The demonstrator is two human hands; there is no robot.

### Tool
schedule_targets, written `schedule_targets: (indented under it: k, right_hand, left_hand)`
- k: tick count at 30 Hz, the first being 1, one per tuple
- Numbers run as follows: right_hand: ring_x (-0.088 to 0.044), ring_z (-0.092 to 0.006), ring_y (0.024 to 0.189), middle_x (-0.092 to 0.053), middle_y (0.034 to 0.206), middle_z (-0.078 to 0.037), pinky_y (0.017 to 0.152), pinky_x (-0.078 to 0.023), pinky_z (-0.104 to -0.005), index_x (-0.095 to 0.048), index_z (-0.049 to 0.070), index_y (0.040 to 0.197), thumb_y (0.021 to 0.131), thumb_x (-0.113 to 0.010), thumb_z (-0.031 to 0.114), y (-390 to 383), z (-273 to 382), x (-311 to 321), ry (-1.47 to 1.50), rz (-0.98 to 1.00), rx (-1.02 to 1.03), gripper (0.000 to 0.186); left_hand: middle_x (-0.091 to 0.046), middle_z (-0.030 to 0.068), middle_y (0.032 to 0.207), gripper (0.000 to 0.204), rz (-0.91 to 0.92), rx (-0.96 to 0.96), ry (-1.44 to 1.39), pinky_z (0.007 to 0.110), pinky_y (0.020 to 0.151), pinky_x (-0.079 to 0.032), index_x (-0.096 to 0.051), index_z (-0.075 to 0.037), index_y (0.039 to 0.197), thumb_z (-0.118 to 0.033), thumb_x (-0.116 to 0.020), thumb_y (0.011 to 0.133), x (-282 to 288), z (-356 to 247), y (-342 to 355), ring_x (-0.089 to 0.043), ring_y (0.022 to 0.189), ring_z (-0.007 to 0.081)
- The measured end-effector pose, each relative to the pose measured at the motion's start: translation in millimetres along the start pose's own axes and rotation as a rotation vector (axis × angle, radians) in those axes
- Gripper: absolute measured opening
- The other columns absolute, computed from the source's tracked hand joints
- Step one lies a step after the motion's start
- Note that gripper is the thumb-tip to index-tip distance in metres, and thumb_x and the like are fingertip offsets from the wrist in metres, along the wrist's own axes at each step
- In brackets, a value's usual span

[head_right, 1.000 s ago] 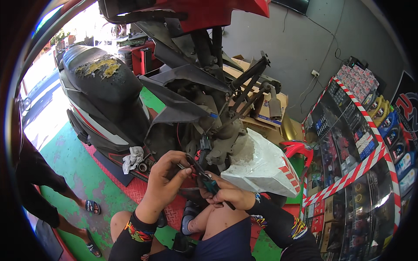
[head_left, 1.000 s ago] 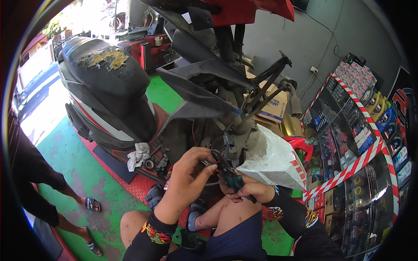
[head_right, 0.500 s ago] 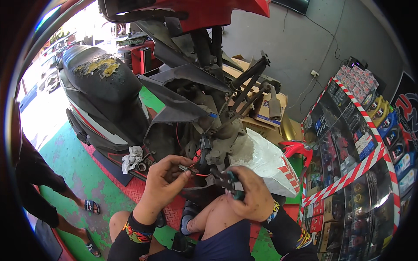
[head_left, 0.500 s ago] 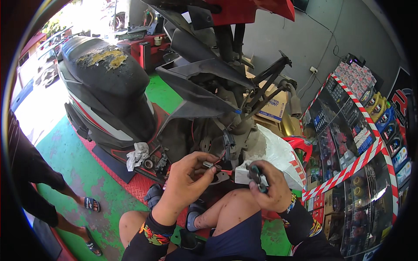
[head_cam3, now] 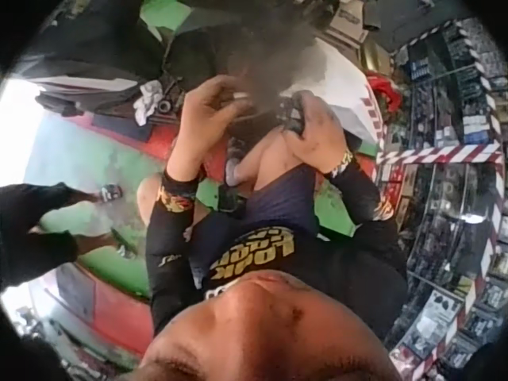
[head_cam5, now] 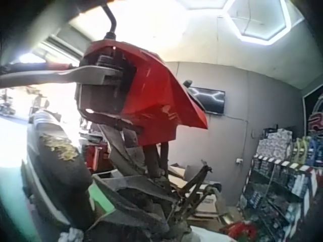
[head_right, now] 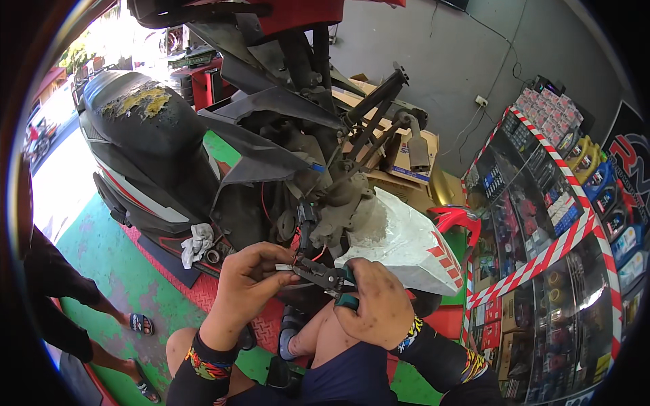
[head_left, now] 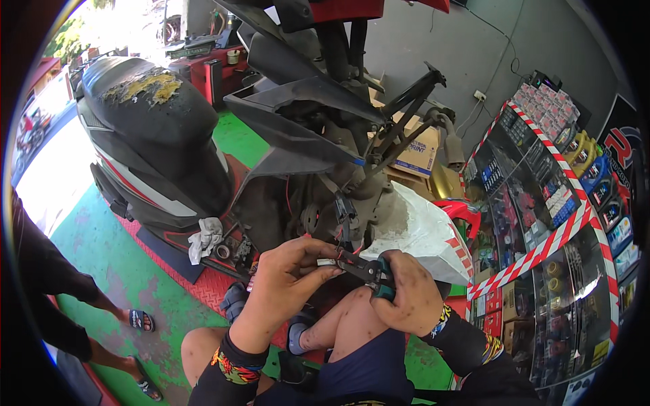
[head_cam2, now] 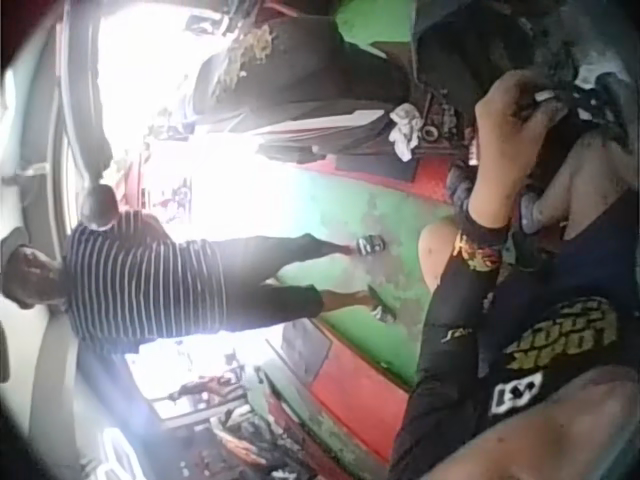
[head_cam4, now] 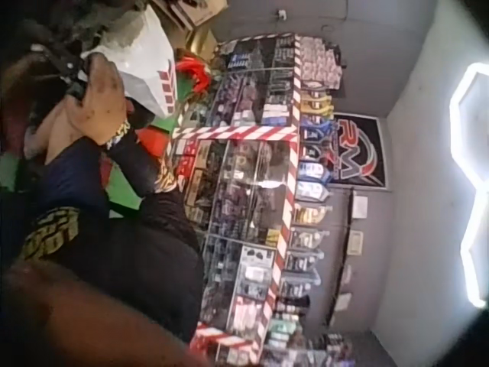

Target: The person strips and cuts wires on a motorcycle using a wire stripper, then connects and twists the wires together by hand.

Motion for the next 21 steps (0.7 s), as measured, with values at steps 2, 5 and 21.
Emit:
schedule_targets:
  k: [2, 5, 21]
  right_hand:
    - [-0.060, -0.0445, 0.089, -0.059, 0.094, -0.025, 0.082, -0.051, -0.0482, -0.054, -0.006, 0.116, 0.067, -0.067, 0.016, 0.1, -1.6, -0.9, 0.012, -0.022, 0.046, 0.055]
    - [-0.061, -0.0432, 0.089, -0.060, 0.094, -0.023, 0.082, -0.051, -0.0470, -0.055, -0.005, 0.115, 0.068, -0.068, 0.016, 1.4, -2.9, -2.9, 0.005, -0.040, 0.077, 0.054]
    - [-0.061, -0.0348, 0.087, -0.061, 0.092, -0.014, 0.078, -0.052, -0.0444, -0.057, 0.000, 0.120, 0.068, -0.074, 0.021, -0.7, -14.2, -13.9, 0.024, -0.090, 0.066, 0.058]
  left_hand:
    - [-0.067, 0.0173, 0.120, 0.023, -0.039, 0.001, -0.045, 0.034, 0.095, -0.061, -0.060, 0.008, 0.107, 0.016, -0.067, 0.087, -3.4, -1.6, 0.2, -0.071, 0.109, 0.0218]
    - [-0.069, 0.0188, 0.119, 0.019, -0.077, -0.013, -0.071, 0.034, 0.094, -0.061, -0.060, 0.007, 0.103, 0.015, -0.067, 0.087, -3.6, -1.1, -0.4, -0.072, 0.107, 0.0222]
    - [-0.068, 0.0210, 0.123, 0.025, -0.068, 0.003, -0.055, 0.033, 0.093, -0.059, -0.057, 0.004, 0.102, 0.017, -0.066, 0.082, -5.7, 3.6, 1.3, -0.071, 0.107, 0.0216]
Point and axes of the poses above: each hand's wrist, its own y-axis towards the middle knuckle, its own x-axis out of the back of the hand, z = x × y, the point moved 4 cm from there along y, towards the middle knuckle
